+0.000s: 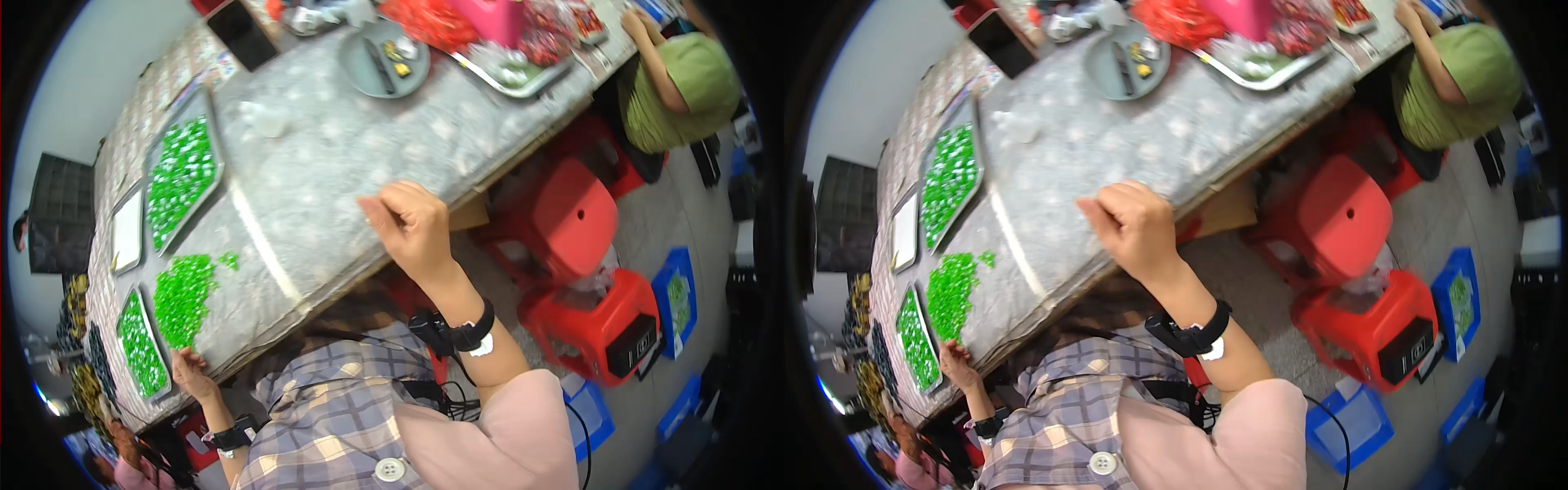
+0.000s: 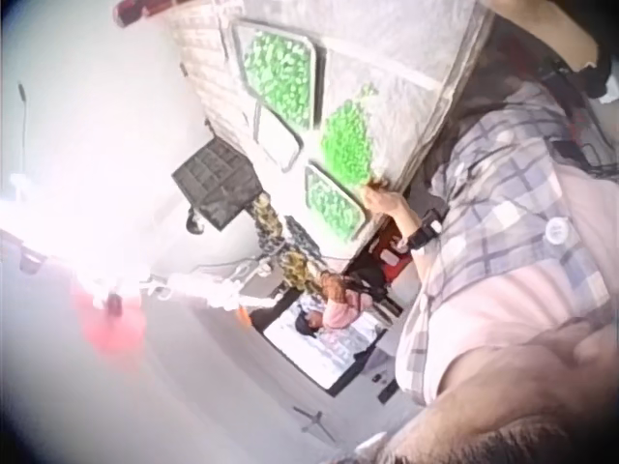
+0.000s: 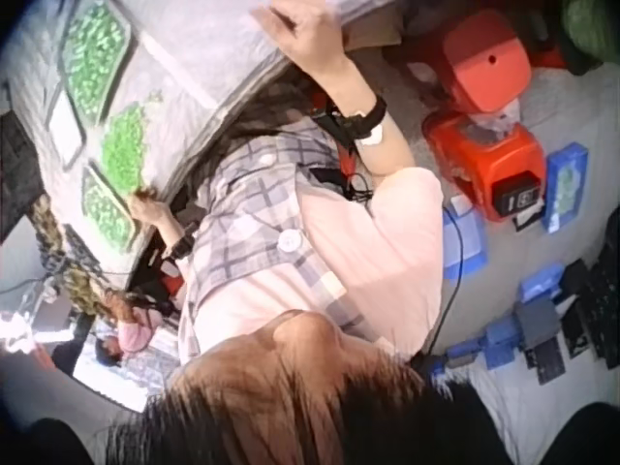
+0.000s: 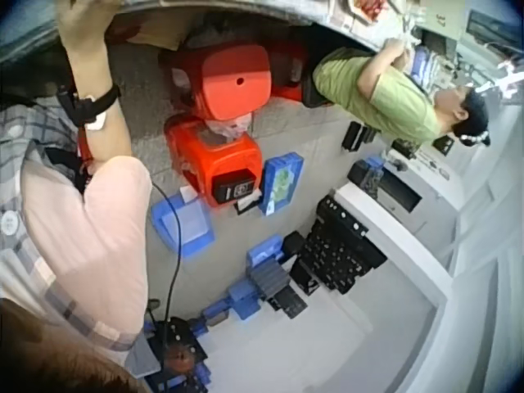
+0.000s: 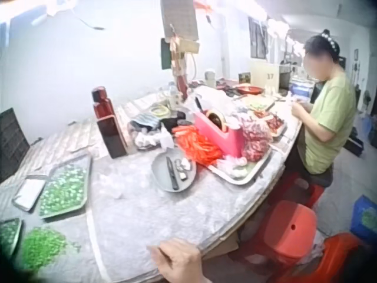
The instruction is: The person assembles small green plastic components by applying glue from a bottle and inserting white beads. They handle the parts one at a time, placing the finished units into a metal tray on the table.
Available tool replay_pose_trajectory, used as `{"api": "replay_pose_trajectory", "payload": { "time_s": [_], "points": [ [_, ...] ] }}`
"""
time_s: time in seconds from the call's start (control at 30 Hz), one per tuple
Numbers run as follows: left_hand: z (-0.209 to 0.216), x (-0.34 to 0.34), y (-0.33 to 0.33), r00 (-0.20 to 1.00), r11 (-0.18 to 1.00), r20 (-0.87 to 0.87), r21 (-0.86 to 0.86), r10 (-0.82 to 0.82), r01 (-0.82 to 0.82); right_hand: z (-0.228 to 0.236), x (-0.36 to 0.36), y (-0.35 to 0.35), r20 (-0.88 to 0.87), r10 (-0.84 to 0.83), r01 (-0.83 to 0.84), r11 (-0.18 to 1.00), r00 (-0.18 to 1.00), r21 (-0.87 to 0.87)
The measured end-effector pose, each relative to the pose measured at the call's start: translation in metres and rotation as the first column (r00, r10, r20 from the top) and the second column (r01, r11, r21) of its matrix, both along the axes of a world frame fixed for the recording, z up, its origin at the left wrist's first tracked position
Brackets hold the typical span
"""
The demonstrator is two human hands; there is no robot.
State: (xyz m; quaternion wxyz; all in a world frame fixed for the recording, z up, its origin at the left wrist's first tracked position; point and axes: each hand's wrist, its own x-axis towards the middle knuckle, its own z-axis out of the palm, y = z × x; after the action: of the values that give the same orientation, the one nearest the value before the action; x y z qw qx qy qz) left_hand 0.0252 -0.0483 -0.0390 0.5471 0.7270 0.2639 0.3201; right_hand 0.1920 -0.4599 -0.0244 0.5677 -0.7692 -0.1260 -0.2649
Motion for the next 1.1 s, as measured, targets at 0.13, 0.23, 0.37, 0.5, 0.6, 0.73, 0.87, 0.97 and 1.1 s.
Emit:
{"api": "replay_pose_trajectory", "payload": {
  "time_s": [0.13,0.23,0.37,0.5,0.6,0.73,0.87,0.97,1.1],
  "points": [
    [0.004,0.001,-0.014,0.999,0.996,-0.044,0.087,0.025,-0.021,-0.011,0.007,0.033,0.035,-0.209,0.212,0.961,0.977,-0.180],
    [-0.010,-0.008,-0.002,0.999,0.964,-0.014,0.264,0.047,-0.041,-0.018,0.005,0.045,0.019,-0.275,0.272,0.936,0.961,-0.222],
    [-0.011,-0.005,-0.003,0.994,0.942,-0.085,0.334,0.072,-0.040,-0.032,0.005,0.044,-0.008,-0.281,0.269,0.926,0.960,-0.265],
    [0.013,-0.003,-0.006,0.996,0.985,-0.067,0.156,-0.061,0.071,-0.032,0.002,0.040,-0.023,-0.329,0.303,0.893,0.944,-0.332],
    [0.029,-0.009,0.013,0.983,0.940,0.022,-0.289,-0.180,0.179,-0.031,0.000,0.045,-0.025,-0.315,0.290,0.900,0.949,-0.325],
    [0.049,0.002,0.031,0.947,0.757,0.266,-0.577,-0.183,0.308,-0.020,-0.004,0.053,-0.009,-0.289,0.266,0.892,0.957,-0.366],
    [0.058,0.019,0.041,0.922,0.772,0.363,-0.545,-0.135,0.328,-0.019,0.001,0.056,-0.035,-0.309,0.267,0.869,0.950,-0.416],
    [0.068,0.023,0.049,0.952,0.886,0.291,-0.410,-0.096,0.215,-0.003,0.004,0.068,-0.158,-0.127,0.087,0.967,0.979,-0.240],
    [0.079,0.024,0.057,0.983,0.920,-0.049,0.346,-0.177,0.183,0.036,-0.002,0.116,-0.368,0.180,-0.284,0.925,0.912,-0.252]
  ]
}}
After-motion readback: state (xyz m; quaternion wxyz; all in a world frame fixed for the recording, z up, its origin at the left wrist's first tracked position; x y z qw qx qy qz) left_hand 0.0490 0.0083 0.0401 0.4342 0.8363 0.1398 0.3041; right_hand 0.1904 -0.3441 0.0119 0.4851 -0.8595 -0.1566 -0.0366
